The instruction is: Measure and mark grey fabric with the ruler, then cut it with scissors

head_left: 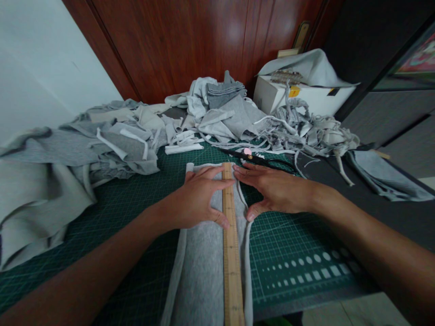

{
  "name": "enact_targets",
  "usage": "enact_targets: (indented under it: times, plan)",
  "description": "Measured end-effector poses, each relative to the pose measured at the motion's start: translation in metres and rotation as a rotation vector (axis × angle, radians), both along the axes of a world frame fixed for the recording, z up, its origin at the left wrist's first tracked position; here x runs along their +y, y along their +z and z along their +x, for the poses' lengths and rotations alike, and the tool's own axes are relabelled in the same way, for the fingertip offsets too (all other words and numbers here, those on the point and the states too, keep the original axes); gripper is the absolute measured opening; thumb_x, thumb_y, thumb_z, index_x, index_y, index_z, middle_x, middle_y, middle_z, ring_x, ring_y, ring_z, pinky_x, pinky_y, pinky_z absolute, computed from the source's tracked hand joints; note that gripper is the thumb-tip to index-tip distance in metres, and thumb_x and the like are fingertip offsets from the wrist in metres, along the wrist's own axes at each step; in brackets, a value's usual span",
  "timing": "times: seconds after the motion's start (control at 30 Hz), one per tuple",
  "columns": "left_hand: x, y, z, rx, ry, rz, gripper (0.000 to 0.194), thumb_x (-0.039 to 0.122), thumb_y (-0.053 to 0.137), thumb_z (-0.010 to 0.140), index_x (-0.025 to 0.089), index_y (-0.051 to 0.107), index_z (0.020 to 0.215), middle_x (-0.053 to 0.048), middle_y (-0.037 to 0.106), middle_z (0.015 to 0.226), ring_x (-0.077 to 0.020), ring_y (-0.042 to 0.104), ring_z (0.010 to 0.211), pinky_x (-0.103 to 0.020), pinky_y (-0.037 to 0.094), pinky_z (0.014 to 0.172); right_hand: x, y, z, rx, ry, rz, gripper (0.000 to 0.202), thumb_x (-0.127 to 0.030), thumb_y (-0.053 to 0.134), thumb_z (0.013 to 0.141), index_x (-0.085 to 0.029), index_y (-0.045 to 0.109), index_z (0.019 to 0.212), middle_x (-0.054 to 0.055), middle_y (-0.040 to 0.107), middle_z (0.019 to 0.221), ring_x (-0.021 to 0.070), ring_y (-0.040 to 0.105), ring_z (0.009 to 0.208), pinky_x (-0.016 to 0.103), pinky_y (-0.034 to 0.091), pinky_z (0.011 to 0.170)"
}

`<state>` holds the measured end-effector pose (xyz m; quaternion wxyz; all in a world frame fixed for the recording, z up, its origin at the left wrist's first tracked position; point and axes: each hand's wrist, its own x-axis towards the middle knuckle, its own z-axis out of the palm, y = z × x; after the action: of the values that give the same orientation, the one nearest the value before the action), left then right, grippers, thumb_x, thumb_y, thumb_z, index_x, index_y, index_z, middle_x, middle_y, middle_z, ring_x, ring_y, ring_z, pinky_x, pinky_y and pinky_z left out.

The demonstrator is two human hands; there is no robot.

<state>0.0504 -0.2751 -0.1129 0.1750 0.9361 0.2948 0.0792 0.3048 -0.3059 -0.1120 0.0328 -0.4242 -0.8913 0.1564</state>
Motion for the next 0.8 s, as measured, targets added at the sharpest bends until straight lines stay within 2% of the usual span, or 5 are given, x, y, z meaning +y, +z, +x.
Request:
enact_targets:
  times: [0.27,0.53,0.63,0.8]
  plan:
    - [0.0009,-0.0030,0.0004,-0.024,0.016,0.014,0.101,0.062,0.094,0.060,0.027,0.059,0.148,-0.016,0.040,0.166,-0.0424,0.036,0.152,-0.062,0.028,0.122,0.0006,-0.0022,0.0026,0.046,0.010,0.008,0.115,-0.067,0.081,0.076,-0.008,0.035,0.164,0.025,0.031,0.167,0.0443,0.022,0.158,0.061,0.025,0.128]
    - [0.0006,-0.0052,0.0004,-0.029,0.023,0.027,0.102,0.063,0.094,0.060,0.025,0.059,0.148,-0.017,0.040,0.166,-0.0425,0.036,0.152,-0.062,0.028,0.122,-0.0003,0.0014,-0.0018,-0.012,-0.008,-0.008,0.118,-0.067,0.081,0.077,-0.001,0.032,0.162,0.028,0.030,0.167,0.0428,0.020,0.158,0.057,0.023,0.129]
    - [0.0011,-0.0072,-0.0020,-0.032,0.013,0.007,0.101,0.064,0.093,0.062,0.027,0.057,0.150,-0.016,0.037,0.168,-0.0422,0.033,0.154,-0.062,0.026,0.123,-0.0003,0.0003,-0.0002,-0.007,-0.002,0.004,0.118,-0.068,0.080,0.078,-0.003,0.032,0.163,0.027,0.030,0.167,0.0422,0.020,0.158,0.058,0.024,0.129]
    - [0.0045,-0.0095,-0.0064,0.005,0.018,-0.035,0.102,0.066,0.090,0.065,0.027,0.054,0.152,-0.018,0.030,0.171,-0.0444,0.027,0.156,-0.068,0.023,0.122,0.0002,-0.0013,0.0040,0.040,0.002,-0.017,0.117,-0.069,0.080,0.077,-0.007,0.032,0.164,0.025,0.031,0.167,0.0415,0.018,0.159,0.059,0.022,0.130]
